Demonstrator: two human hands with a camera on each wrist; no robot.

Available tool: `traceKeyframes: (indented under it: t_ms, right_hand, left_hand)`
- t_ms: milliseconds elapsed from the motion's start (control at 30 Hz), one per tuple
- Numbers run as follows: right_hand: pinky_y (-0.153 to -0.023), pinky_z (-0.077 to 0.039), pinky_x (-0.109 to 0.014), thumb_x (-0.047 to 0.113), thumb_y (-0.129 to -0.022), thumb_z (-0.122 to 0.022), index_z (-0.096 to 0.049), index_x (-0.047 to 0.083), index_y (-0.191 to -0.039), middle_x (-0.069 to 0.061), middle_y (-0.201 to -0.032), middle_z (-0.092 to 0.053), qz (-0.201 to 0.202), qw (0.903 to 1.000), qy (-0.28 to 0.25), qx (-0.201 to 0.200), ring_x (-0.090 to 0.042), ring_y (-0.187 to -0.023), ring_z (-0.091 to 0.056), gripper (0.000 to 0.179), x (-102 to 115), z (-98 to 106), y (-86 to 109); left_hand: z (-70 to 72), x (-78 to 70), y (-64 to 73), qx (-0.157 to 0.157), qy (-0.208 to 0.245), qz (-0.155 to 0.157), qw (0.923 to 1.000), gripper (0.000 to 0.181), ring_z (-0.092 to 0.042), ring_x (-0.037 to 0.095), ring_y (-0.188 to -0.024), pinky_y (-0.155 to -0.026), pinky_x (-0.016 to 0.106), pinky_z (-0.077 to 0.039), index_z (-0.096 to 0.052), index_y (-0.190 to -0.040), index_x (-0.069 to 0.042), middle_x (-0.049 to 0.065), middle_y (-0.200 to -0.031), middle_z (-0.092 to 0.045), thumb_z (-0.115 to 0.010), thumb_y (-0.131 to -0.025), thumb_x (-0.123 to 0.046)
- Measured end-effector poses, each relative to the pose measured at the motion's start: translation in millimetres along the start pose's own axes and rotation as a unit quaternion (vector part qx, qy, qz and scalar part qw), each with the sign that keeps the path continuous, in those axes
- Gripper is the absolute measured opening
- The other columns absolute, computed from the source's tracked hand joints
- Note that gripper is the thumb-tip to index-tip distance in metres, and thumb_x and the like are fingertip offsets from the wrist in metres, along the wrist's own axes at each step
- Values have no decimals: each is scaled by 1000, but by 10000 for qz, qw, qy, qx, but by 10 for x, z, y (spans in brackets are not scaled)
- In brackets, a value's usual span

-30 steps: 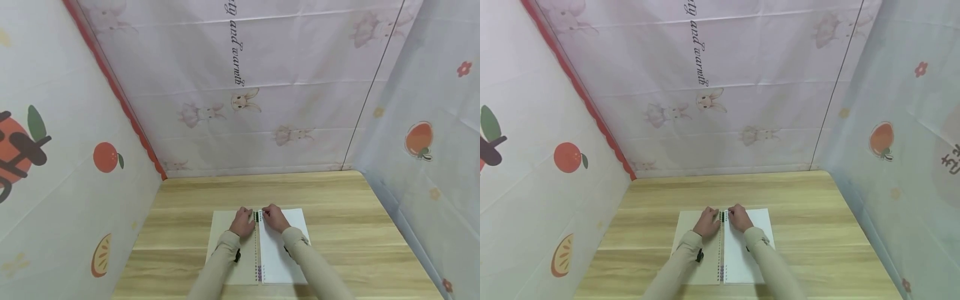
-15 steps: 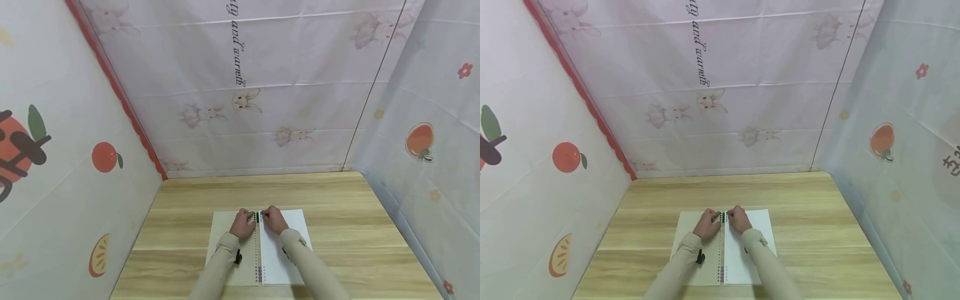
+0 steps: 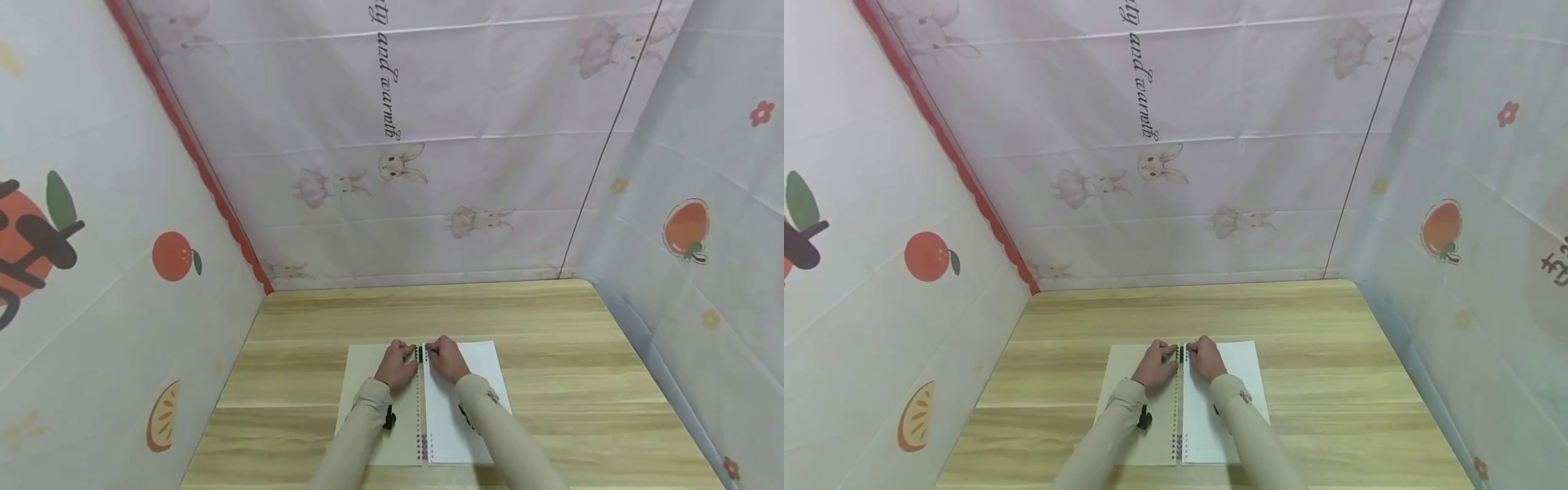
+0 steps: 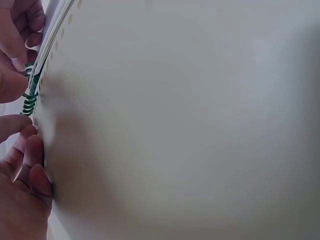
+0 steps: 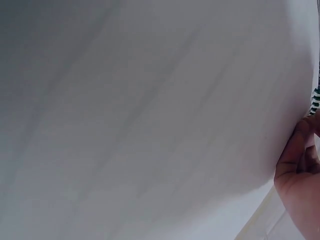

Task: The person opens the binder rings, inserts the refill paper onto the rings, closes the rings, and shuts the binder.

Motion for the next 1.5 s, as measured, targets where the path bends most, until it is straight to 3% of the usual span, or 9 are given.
traceKeyframes:
  t_ms: [467, 767, 1000, 1500]
  right_hand:
    - [-72, -47, -31, -2, -94, -65, -75, -2, -118, -10, -90, -66, 103, 9999, 100, 5, -15, -81, -53, 26, -17, -38, -3]
    - [-71, -46, -29, -4, -93, -63, -73, -3, -120, -10, -90, -63, 124, 9999, 62, 51, -16, -82, -52, 30, -3, -41, 12]
    - [-70, -45, -28, -5, -92, -62, -72, -3, -123, -11, -90, -61, 149, 9999, 22, 36, -16, -82, -51, 32, 8, -45, 33]
    - [-72, -45, -32, -6, -92, -61, -71, -4, -123, -12, -90, -61, 95, 9997, -188, 78, -17, -82, -50, 33, 27, -65, 24]
  left_hand:
    - [-48, -10, -19, -71, -347, -489, 9982, 52, -57, 27, -104, -91, 45, -52, -60, -138, 8, 17, -117, -57, -66, -91, -14]
    - [-79, 10, -27, -8, -317, -441, 9985, 54, -57, 25, -107, -94, 46, -52, -59, -140, 6, 16, -119, -57, -65, -92, -17]
    - [-94, 5, -40, -66, -485, -594, 9970, 53, -58, 25, -105, -93, 45, -53, -60, -139, 6, 17, -118, -59, -66, -92, -17]
    - [-4, -168, 46, -60, -477, -767, 9959, 52, -57, 32, -104, -94, 49, -51, -58, -138, 11, 22, -116, -58, -65, -91, -10]
Point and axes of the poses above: each hand's wrist, its own y-axis away from the middle knuckle, its own z-axis out of the back of the hand, x = y × z, the point moved 2 cm from there along -y, towards the middle knuckle
